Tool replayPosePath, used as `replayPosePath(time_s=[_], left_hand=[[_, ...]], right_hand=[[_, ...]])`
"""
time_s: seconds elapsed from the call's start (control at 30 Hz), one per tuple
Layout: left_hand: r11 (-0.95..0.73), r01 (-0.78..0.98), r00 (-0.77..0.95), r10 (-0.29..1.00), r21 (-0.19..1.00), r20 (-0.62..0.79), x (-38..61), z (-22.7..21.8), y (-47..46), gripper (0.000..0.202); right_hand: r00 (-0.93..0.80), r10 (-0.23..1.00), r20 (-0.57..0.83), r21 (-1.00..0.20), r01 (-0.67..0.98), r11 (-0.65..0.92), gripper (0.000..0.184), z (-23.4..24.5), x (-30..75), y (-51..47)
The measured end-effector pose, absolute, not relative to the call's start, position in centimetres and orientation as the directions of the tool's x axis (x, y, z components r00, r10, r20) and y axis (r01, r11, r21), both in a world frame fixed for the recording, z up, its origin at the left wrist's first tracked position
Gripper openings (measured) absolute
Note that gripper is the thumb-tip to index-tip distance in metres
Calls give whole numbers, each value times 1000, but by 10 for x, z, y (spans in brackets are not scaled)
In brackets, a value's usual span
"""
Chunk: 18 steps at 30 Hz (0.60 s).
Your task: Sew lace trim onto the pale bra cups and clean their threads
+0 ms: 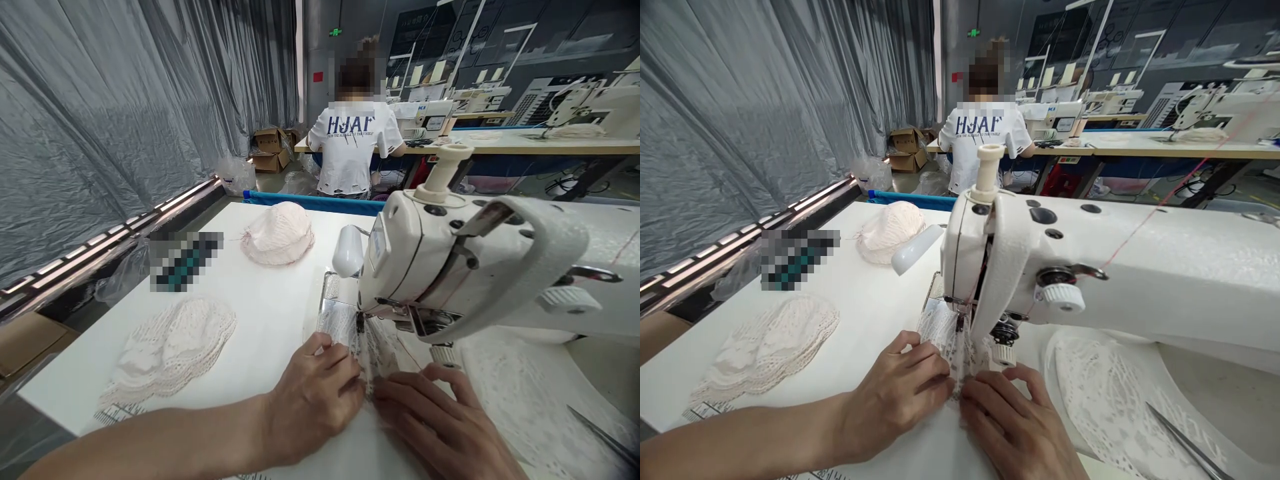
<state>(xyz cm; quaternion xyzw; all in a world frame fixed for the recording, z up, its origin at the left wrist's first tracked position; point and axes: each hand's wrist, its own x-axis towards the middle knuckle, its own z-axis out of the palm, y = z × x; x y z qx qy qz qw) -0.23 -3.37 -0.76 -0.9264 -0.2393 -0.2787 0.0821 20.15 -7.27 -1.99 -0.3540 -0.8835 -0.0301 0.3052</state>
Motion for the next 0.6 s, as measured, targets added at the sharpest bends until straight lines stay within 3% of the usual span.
replayPosePath(time_s=[0.13, 0.33, 0.6], left_hand=[[-885, 466, 751, 393, -5, 531, -2, -5, -33, 15], [-882, 471, 752, 386, -25, 535, -3, -8, -33, 17], [-878, 477, 762, 385, -49, 521, -3, -11, -34, 15]], right_hand=[[-588, 621, 518, -156, 649, 745, 34, -18, 202, -72], [-450, 624, 639, -260, 637, 726, 38, -23, 193, -70], [-482, 628, 611, -228, 653, 722, 29, -17, 193, -70]])
